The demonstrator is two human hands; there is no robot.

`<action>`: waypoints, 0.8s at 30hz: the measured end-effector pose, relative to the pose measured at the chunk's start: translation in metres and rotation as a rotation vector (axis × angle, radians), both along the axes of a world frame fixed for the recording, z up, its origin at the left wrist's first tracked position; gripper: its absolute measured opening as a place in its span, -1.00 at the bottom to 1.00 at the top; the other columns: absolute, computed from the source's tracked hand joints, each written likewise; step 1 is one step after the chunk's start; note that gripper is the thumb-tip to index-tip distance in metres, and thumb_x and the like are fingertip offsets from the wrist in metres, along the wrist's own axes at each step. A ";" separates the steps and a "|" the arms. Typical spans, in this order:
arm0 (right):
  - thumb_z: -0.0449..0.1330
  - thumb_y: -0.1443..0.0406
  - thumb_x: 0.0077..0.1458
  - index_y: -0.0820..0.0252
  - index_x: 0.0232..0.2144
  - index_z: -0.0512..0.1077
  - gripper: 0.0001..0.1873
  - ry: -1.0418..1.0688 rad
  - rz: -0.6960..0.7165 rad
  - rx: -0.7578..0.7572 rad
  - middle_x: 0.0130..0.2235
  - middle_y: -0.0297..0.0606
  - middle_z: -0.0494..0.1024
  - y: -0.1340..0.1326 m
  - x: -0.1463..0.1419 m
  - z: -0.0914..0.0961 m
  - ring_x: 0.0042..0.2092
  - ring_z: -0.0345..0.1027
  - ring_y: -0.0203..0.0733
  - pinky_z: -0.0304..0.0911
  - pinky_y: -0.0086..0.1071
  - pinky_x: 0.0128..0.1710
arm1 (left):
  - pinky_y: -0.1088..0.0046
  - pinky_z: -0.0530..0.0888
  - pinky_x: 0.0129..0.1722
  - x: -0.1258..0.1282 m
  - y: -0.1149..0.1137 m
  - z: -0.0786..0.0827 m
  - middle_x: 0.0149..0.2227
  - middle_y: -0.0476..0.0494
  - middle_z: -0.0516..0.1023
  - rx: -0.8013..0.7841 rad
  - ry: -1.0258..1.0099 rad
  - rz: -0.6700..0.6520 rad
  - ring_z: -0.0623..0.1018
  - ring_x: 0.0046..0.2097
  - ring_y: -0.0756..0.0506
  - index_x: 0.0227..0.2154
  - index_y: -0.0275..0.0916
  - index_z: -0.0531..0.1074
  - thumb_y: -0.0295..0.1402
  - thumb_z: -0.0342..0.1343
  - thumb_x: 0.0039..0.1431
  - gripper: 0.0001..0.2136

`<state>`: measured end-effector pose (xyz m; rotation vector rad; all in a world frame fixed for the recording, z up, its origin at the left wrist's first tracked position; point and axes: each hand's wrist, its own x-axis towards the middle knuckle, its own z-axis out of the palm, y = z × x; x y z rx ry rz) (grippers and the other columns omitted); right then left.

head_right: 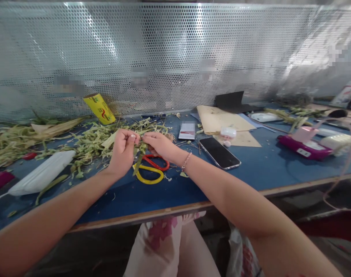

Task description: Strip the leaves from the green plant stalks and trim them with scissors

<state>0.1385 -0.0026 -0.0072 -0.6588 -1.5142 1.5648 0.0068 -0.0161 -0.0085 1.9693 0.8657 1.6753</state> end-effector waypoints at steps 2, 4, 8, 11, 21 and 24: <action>-0.01 0.34 0.08 0.18 -0.60 0.05 -0.75 0.032 0.017 -0.059 -0.69 -0.57 -0.08 -0.002 -0.001 0.002 -0.69 -0.31 -0.52 -0.33 -0.58 -0.73 | 0.46 0.32 -0.37 0.000 0.001 0.000 -0.52 0.02 0.27 0.033 -0.017 0.004 0.31 -0.45 0.03 -0.51 -0.20 0.17 -0.25 -0.01 0.13 -0.81; -0.03 0.35 0.09 0.18 -0.59 0.05 -0.76 0.061 0.022 -0.079 -0.69 -0.57 -0.08 -0.002 -0.001 0.003 -0.70 -0.31 -0.51 -0.34 -0.59 -0.73 | 0.47 0.32 -0.35 0.000 0.001 -0.001 -0.51 0.02 0.28 0.007 -0.059 0.003 0.31 -0.44 0.04 -0.51 -0.20 0.18 -0.26 -0.03 0.15 -0.82; -0.03 0.33 0.10 0.18 -0.59 0.06 -0.76 0.098 0.036 -0.042 -0.69 -0.56 -0.06 -0.001 -0.002 0.001 -0.70 -0.30 -0.51 -0.32 -0.60 -0.75 | 0.51 0.30 -0.36 0.002 0.003 -0.002 -0.51 0.02 0.25 -0.136 -0.167 -0.086 0.29 -0.44 0.05 -0.52 -0.22 0.18 -0.32 -0.05 0.16 -0.83; -0.05 0.33 0.10 0.18 -0.61 0.05 -0.74 0.100 0.021 0.046 -0.70 -0.55 -0.02 -0.002 -0.005 -0.002 -0.70 -0.25 -0.50 -0.27 -0.59 -0.75 | 0.56 0.25 -0.47 0.003 0.002 -0.001 -0.55 0.04 0.19 -0.262 -0.249 -0.134 0.22 -0.50 0.07 -0.54 -0.23 0.16 -0.37 -0.06 0.16 -0.83; -0.02 0.23 0.10 0.16 -0.61 0.01 -0.70 -0.034 -0.163 0.299 -0.67 -0.54 -0.02 -0.010 -0.006 -0.001 -0.65 -0.19 -0.47 -0.19 -0.53 -0.66 | 0.57 0.26 -0.54 0.008 -0.002 -0.003 -0.47 0.03 0.27 -0.446 -0.224 0.125 0.26 -0.53 0.08 -0.47 -0.21 0.15 -0.38 -0.15 0.20 -0.87; -0.07 0.27 0.12 0.17 -0.62 0.02 -0.71 -0.155 -0.277 0.457 -0.64 -0.50 0.01 -0.008 -0.004 -0.002 -0.59 -0.12 -0.45 -0.13 -0.51 -0.59 | 0.52 0.29 -0.51 0.007 -0.001 -0.005 -0.43 0.00 0.31 -0.428 -0.141 0.163 0.30 -0.52 0.06 -0.45 -0.19 0.11 -0.33 -0.19 0.22 -0.86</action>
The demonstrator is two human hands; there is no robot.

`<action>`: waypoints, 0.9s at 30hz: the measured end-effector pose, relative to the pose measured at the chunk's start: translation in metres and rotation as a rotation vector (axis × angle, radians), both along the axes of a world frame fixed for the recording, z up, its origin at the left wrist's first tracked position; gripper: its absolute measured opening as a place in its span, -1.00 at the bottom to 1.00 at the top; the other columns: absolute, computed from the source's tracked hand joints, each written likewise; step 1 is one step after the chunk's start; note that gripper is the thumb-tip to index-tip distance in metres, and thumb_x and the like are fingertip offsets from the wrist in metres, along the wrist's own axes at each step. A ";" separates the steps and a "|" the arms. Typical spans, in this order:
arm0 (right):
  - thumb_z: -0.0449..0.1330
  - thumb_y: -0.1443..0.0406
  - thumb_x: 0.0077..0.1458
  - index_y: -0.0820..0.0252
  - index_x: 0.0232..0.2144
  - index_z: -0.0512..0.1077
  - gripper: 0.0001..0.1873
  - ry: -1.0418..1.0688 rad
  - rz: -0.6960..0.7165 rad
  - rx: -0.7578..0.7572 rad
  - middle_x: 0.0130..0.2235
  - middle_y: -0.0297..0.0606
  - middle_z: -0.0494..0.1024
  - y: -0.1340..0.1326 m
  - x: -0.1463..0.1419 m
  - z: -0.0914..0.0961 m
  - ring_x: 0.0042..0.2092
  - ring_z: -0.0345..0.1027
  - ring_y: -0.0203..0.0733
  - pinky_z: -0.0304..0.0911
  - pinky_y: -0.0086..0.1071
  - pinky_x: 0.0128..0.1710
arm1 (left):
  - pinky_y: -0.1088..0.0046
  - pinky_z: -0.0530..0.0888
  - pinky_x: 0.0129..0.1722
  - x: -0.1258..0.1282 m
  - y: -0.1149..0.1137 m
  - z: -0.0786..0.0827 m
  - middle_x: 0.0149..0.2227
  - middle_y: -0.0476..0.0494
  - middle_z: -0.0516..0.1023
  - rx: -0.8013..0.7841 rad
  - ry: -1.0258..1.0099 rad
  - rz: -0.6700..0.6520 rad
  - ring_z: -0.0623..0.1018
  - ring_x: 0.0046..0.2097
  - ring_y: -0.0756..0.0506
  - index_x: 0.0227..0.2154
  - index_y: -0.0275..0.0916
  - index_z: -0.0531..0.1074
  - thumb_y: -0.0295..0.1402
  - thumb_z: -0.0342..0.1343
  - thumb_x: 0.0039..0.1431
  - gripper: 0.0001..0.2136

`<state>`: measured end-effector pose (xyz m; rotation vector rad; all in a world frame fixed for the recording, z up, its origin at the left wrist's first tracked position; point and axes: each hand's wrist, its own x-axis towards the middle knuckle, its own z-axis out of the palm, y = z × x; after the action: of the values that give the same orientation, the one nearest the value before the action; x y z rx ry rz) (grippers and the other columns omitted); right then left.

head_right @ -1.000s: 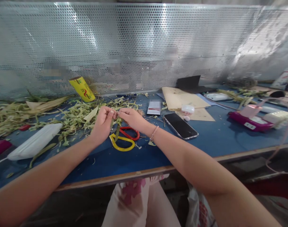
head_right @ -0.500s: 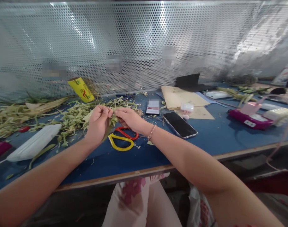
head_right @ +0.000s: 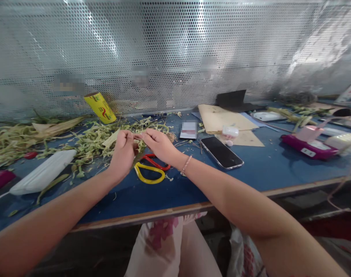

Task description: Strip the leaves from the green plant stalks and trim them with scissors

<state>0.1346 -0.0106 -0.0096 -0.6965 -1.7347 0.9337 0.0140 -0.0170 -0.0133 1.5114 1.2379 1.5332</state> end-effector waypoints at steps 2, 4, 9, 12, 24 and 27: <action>-0.08 0.28 0.12 0.17 -0.62 0.03 -0.71 -0.100 -0.051 0.073 -0.62 -0.48 0.03 0.000 0.000 -0.001 -0.55 -0.09 -0.43 -0.11 -0.49 -0.54 | 0.48 0.31 -0.45 -0.002 0.002 -0.001 -0.45 0.00 0.30 0.074 0.089 0.026 0.33 -0.49 0.04 -0.45 -0.19 0.10 -0.29 -0.17 0.22 -0.85; -0.08 0.28 0.11 0.18 -0.63 0.02 -0.71 -0.188 -0.079 0.122 -0.60 -0.47 0.04 0.000 -0.001 -0.001 -0.52 -0.07 -0.42 -0.09 -0.48 -0.50 | 0.45 0.31 -0.40 -0.005 0.004 -0.003 -0.48 0.01 0.27 0.169 0.186 0.066 0.34 -0.45 0.02 -0.45 -0.18 0.10 -0.26 -0.15 0.21 -0.84; -0.09 0.27 0.11 0.17 -0.65 -0.02 -0.68 -0.325 -0.094 0.171 -0.62 -0.47 0.01 0.002 0.000 -0.001 -0.53 -0.08 -0.41 -0.11 -0.46 -0.49 | 0.42 0.29 -0.41 -0.011 0.010 -0.007 -0.49 0.00 0.26 0.301 0.401 0.098 0.32 -0.46 -0.01 -0.41 -0.18 0.08 -0.22 -0.18 0.21 -0.84; -0.09 0.26 0.10 0.17 -0.64 0.01 -0.70 -0.357 -0.052 0.178 -0.62 -0.48 0.03 0.004 0.003 -0.002 -0.54 -0.06 -0.41 -0.11 -0.46 -0.50 | 0.43 0.28 -0.44 -0.012 0.010 -0.007 -0.49 0.00 0.25 0.368 0.464 0.098 0.31 -0.47 0.00 -0.41 -0.18 0.07 -0.22 -0.19 0.21 -0.84; -0.04 0.32 0.06 0.18 -0.68 0.01 -0.69 -0.285 0.026 0.096 -0.64 -0.49 0.00 -0.001 0.001 0.002 -0.57 -0.11 -0.43 -0.14 -0.47 -0.54 | 0.43 0.25 -0.41 -0.010 0.003 -0.001 -0.50 0.01 0.27 0.333 0.421 0.077 0.33 -0.46 -0.01 -0.41 -0.18 0.11 -0.29 -0.09 0.17 -0.88; 0.00 0.28 0.06 0.18 -0.68 0.03 -0.67 -0.188 0.079 0.024 -0.65 -0.50 0.01 -0.002 0.002 0.003 -0.59 -0.12 -0.45 -0.13 -0.48 -0.56 | 0.44 0.26 -0.39 -0.009 0.002 0.002 -0.49 0.01 0.28 0.315 0.344 0.068 0.34 -0.44 0.00 -0.42 -0.18 0.14 -0.34 -0.05 0.15 -0.90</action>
<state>0.1363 -0.0124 -0.0071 -0.7233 -1.9482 0.9234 0.0047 -0.0154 -0.0116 2.0230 1.2885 1.6169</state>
